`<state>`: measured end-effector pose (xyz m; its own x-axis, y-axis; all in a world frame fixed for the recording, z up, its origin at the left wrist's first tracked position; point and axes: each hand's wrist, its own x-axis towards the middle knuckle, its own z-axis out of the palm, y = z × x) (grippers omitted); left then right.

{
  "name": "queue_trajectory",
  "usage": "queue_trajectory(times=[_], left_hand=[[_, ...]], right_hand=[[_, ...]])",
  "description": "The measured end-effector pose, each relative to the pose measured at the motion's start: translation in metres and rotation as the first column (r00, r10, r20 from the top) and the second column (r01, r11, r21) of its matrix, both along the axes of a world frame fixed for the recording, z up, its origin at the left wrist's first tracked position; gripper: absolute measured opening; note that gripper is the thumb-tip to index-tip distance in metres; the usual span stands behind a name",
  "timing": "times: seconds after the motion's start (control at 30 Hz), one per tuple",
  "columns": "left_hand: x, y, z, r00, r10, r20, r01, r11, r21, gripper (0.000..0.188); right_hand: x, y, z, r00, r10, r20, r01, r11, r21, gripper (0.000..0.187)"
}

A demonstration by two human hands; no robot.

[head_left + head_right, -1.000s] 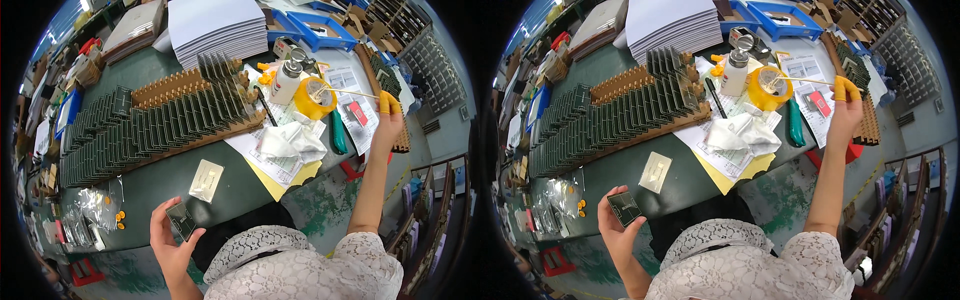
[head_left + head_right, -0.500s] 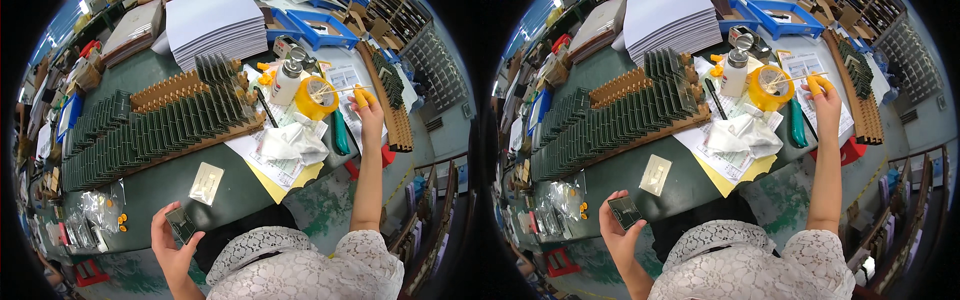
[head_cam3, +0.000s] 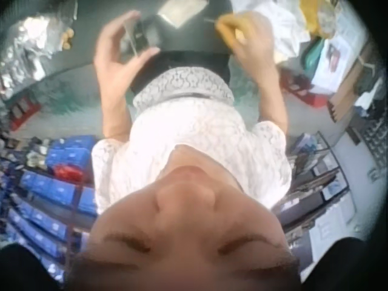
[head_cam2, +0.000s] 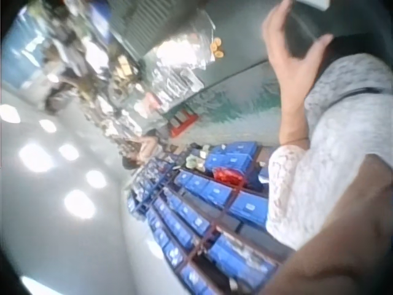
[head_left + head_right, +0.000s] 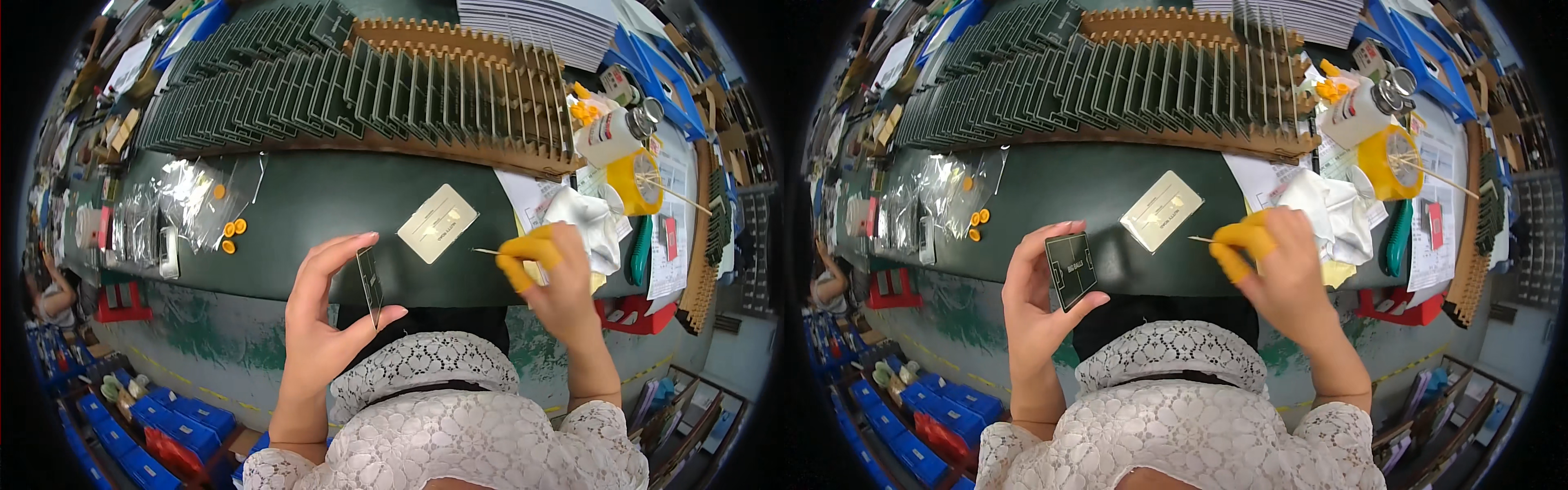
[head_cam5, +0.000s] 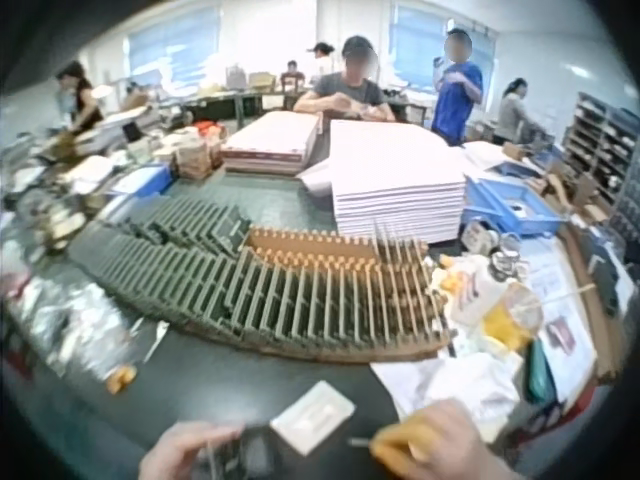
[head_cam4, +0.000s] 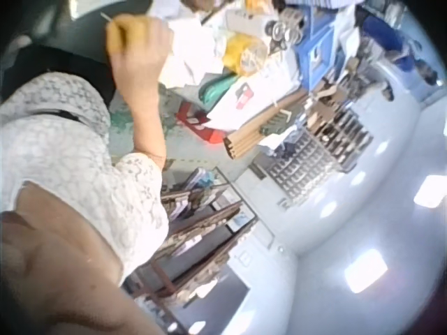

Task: The person applies glue to a small rectangular card using a bottle and a wooden stick. They then place a transparent plastic sheet onto the glued surface and press it down. The person repeats this process with another card, applying glue and smoothing the plastic sheet with the stick.

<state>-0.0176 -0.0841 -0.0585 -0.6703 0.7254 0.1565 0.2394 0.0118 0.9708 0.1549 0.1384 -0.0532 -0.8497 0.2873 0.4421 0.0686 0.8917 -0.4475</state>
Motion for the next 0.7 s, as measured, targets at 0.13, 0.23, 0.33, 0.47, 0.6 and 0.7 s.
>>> queue_trajectory(times=[0.13, 0.23, 0.33, 0.47, 0.6, 0.7], left_hand=[[0.000, -0.006, -0.002, 0.999, 0.031, 0.007, -0.031, 1.000, -0.006, 0.069], [-0.002, -0.008, -0.004, 0.999, 0.039, 0.016, -0.039, 0.999, 0.001, 0.069], [-0.004, -0.008, -0.006, 0.999, 0.033, 0.018, -0.034, 0.999, 0.002, 0.069], [-0.007, -0.007, -0.007, 1.000, 0.015, 0.010, -0.015, 1.000, 0.016, 0.069], [-0.009, -0.007, -0.007, 1.000, 0.010, -0.003, -0.010, 1.000, 0.011, 0.069], [-0.009, -0.008, -0.008, 1.000, 0.010, -0.011, -0.010, 1.000, 0.001, 0.068]], right_hand=[[-0.027, -0.007, -0.014, 0.997, 0.075, 0.036, -0.079, 0.987, 0.137, 0.030], [-0.035, -0.005, -0.021, 0.996, 0.079, 0.047, -0.086, 0.978, 0.192, 0.031], [-0.039, -0.005, -0.025, 0.995, 0.081, 0.056, -0.091, 0.971, 0.220, 0.032], [-0.040, -0.006, -0.026, 0.992, 0.080, 0.096, -0.101, 0.967, 0.234, 0.034], [-0.040, -0.005, -0.027, 0.990, 0.076, 0.116, -0.103, 0.966, 0.239, 0.035], [-0.041, -0.006, -0.027, 0.990, 0.071, 0.124, -0.099, 0.967, 0.237, 0.035]])
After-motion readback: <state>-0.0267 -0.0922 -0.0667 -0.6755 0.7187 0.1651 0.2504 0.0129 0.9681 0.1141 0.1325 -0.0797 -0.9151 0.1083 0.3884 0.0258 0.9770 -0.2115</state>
